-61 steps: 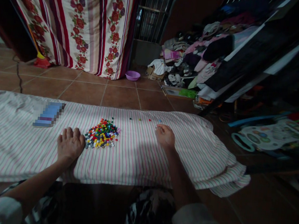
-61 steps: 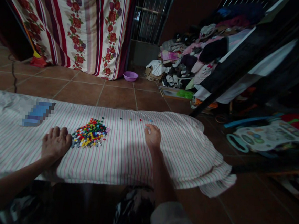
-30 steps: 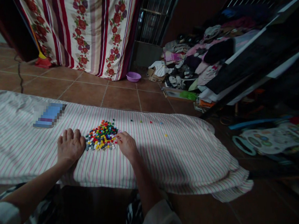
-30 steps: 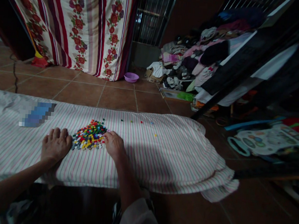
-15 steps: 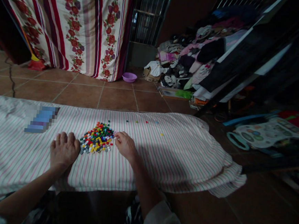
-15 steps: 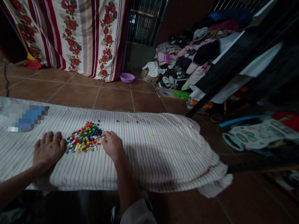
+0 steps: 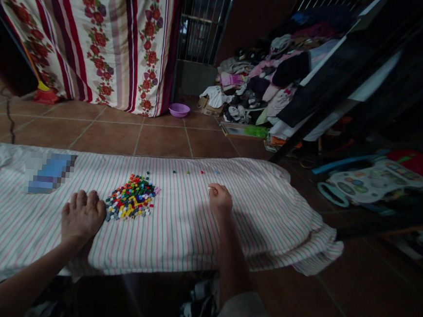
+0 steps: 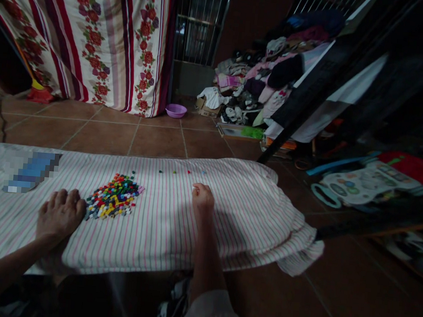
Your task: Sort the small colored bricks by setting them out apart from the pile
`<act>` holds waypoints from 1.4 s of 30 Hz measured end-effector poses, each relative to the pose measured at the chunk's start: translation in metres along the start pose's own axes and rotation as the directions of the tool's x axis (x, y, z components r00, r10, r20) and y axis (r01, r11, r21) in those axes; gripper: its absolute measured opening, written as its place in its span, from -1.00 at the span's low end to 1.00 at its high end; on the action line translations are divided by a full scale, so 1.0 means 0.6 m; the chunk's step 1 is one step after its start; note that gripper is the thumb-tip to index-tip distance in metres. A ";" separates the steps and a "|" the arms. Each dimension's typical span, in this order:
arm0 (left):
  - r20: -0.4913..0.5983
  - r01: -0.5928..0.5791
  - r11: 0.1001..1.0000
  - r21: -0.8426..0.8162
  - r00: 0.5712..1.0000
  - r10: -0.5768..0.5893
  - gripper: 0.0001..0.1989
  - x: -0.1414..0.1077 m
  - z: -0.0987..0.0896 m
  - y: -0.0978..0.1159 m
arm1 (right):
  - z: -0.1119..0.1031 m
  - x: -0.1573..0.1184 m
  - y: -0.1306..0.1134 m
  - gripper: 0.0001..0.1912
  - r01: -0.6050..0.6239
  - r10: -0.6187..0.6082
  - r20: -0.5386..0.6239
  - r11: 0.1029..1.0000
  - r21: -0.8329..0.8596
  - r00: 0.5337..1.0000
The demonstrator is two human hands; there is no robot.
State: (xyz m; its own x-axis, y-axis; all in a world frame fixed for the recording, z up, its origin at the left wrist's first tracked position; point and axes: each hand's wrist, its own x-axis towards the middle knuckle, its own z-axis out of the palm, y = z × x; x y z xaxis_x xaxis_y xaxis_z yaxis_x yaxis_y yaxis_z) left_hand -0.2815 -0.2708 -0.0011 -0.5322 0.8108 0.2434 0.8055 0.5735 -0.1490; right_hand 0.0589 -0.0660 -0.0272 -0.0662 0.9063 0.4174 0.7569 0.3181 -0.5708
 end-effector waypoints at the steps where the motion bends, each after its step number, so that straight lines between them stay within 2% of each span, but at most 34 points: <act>1: 0.001 -0.003 1.000 -0.002 1.000 0.003 -0.61 0.000 0.000 0.000 | 0.000 -0.002 0.004 -0.71 -0.007 0.007 -0.001 1.000 -0.012 1.000; 15: 0.035 0.012 1.000 -0.027 0.999 -0.011 -0.58 0.000 -0.008 0.005 | 0.015 -0.009 0.018 -0.74 -0.058 0.059 0.009 0.994 -0.088 0.998; 27: -0.002 0.018 0.999 -0.027 1.000 -0.018 -0.56 -0.001 -0.001 0.003 | -0.002 -0.009 0.004 -0.74 -0.063 0.068 0.069 0.996 -0.069 0.995; 32: 0.024 0.055 0.997 -0.049 0.998 -0.054 -0.56 0.000 0.006 0.003 | 0.003 -0.007 -0.026 -0.75 -0.029 0.030 0.065 0.999 -0.014 0.997; 36: -0.005 0.053 0.997 -0.054 0.999 -0.054 -0.55 0.000 0.012 0.000 | 0.030 -0.016 -0.070 -0.76 0.050 -0.062 0.130 0.995 0.092 0.990; 39: -0.001 0.042 0.998 -0.042 0.999 -0.042 -0.56 0.001 0.015 -0.002 | 0.060 -0.030 -0.109 -0.77 0.143 -0.182 0.212 0.972 0.188 0.960; 42: -0.008 0.042 0.999 -0.030 0.999 -0.043 -0.56 0.002 0.017 -0.003 | 0.086 -0.045 -0.146 -0.78 0.208 -0.278 0.314 0.949 0.238 0.908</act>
State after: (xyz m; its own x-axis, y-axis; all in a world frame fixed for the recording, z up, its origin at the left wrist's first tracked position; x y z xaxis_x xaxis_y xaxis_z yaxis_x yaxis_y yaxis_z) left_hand -0.2862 -0.2698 -0.0101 -0.5642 0.7847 0.2569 0.7897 0.6036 -0.1095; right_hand -0.0392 -0.1038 -0.0248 -0.4747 0.8217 0.3154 0.5495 0.5566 -0.6231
